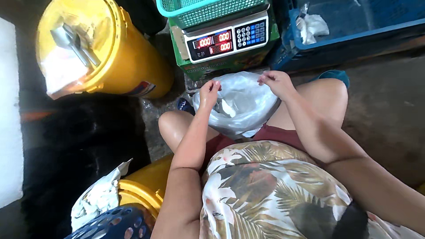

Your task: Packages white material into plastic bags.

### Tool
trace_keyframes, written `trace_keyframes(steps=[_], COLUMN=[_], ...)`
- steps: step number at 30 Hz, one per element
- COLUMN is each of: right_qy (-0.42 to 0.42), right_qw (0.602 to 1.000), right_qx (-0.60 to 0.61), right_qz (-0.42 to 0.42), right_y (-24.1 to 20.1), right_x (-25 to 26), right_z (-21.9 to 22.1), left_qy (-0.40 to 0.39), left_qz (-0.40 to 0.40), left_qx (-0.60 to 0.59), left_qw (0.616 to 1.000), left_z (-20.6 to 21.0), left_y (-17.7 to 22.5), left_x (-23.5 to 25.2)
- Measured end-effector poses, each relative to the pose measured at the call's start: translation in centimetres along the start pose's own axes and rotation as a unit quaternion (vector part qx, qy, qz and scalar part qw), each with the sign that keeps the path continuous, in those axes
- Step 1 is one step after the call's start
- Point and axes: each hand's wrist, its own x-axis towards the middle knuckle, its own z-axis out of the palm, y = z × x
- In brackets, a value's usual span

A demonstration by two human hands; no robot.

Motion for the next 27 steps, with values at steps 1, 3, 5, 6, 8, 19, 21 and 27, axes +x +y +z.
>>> trace_keyframes(steps=[1, 3, 5, 6, 8, 19, 21, 27], right_qy=[0.002, 0.002, 0.004, 0.007, 0.017, 0.0, 0.001, 0.009], right_qw=[1.0, 0.999, 0.999, 0.998, 0.997, 0.993, 0.993, 0.99], right_qx=[0.012, 0.033, 0.054, 0.062, 0.078, 0.11, 0.112, 0.138], right_qz=[-0.005, -0.006, 0.002, 0.007, 0.018, 0.034, 0.021, 0.017], right_y=[0.1, 0.3, 0.4, 0.6, 0.7, 1.0, 1.0, 0.5], right_x=[0.1, 0.4, 0.6, 0.7, 0.9, 1.3, 1.3, 1.2], right_z=[0.1, 0.2, 0.3, 0.4, 0.5, 0.9, 1.0, 0.8], left_qy=[0.004, 0.008, 0.008, 0.013, 0.018, -0.014, -0.004, 0.011], left_qz=[0.004, 0.007, -0.003, -0.004, -0.003, 0.002, -0.002, -0.022], left_qx=[-0.009, -0.031, -0.054, -0.068, -0.093, -0.083, -0.072, -0.064], left_qw=[1.0, 0.999, 0.998, 0.998, 0.995, 0.996, 0.997, 0.998], left_z=[0.1, 0.2, 0.2, 0.2, 0.1, 0.5, 0.8, 0.8], left_y=[-0.2, -0.6, -0.7, -0.8, -1.0, -2.0, -2.0, -1.6], left_x=[0.0, 0.0, -0.1, -0.1, -0.1, 0.7, 0.7, 0.6])
